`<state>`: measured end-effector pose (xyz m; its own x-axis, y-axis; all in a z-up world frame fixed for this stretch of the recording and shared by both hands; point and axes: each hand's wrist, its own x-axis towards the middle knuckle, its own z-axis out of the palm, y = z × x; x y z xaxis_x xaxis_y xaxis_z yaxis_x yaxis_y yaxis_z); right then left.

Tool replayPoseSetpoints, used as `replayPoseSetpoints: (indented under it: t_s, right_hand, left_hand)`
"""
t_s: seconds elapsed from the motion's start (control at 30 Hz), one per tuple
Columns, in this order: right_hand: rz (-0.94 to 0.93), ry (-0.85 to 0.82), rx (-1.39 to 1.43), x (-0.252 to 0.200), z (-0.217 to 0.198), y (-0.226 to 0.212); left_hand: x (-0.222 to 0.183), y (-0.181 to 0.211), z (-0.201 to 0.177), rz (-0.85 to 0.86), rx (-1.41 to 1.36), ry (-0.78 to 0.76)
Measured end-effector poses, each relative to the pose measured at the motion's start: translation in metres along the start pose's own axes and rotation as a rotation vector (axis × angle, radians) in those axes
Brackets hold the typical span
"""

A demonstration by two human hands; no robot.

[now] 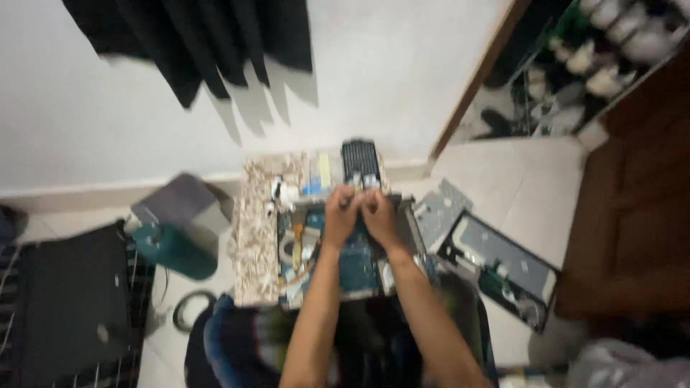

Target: Disassembling a laptop motherboard by removing screws, cleaning components with a brush, and disconnecting internal cables.

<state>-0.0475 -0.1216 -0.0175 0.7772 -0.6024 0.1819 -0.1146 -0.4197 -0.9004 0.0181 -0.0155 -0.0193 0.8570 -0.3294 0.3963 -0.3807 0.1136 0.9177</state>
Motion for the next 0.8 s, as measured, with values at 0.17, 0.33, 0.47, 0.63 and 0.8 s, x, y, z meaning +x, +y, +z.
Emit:
replayPoseSetpoints:
  t_s: [0.17,0.33,0.47,0.63,0.8]
  right_hand:
    - [-0.146,0.072,0.119,-0.005,0.009,0.016]
    - [-0.164,-0.055,0.195,-0.006,0.001,0.014]
    - [-0.162,-0.146,0.095,-0.019,-0.017,-0.02]
    - [-0.081,-0.294,0.061,-0.019,-0.029,-0.032]
    - [-0.09,-0.332,0.098,-0.018,-0.034,-0.029]
  left_hand:
    - [-0.008,-0.001,-0.009,0.128,-0.155,0.046]
    - [-0.01,0.023,-0.012,-0.152,-0.227,0.029]
    - [-0.006,-0.007,-0.006,-0.088,-0.191,0.043]
    - [-0.006,-0.019,-0.007,-0.075,-0.229,-0.024]
    - [-0.009,-0.012,-0.005,-0.058,-0.263,-0.038]
